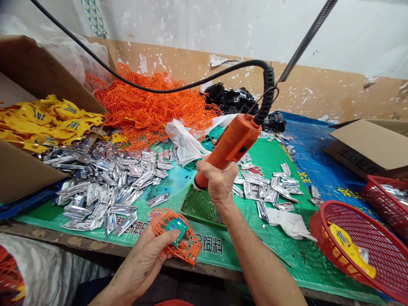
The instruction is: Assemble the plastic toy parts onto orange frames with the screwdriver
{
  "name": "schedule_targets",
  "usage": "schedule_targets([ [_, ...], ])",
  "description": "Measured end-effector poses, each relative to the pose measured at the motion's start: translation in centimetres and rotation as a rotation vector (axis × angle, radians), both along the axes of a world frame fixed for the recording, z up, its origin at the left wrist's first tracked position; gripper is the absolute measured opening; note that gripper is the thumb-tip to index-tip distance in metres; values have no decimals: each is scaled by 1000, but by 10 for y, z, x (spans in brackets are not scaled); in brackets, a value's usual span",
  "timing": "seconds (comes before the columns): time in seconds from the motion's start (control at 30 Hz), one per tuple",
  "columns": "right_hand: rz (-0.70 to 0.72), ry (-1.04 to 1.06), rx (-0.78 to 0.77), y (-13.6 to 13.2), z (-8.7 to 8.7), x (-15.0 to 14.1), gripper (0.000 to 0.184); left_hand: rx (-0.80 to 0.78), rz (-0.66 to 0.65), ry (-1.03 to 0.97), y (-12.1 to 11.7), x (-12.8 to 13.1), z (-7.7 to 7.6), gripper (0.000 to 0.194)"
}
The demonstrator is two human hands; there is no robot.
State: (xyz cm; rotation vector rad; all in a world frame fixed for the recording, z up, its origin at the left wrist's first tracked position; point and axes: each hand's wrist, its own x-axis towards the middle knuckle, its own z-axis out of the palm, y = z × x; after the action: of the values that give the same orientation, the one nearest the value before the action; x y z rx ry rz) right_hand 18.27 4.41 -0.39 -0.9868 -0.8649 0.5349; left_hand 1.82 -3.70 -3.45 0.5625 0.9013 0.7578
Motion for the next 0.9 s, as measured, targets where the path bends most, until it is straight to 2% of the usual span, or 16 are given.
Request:
schedule_targets([
  [0.23, 12, 15, -2, 1, 0, -4, 32, 7, -26, 2, 0, -1, -3, 42],
  [0.43, -6, -28, -19, 1, -4, -6, 13, 14, -39, -12, 0, -2, -5, 40],
  [0.9, -31, -63, -56, 5, -10, -8, 12, 8, -48, -8, -1, -2, -4, 36],
])
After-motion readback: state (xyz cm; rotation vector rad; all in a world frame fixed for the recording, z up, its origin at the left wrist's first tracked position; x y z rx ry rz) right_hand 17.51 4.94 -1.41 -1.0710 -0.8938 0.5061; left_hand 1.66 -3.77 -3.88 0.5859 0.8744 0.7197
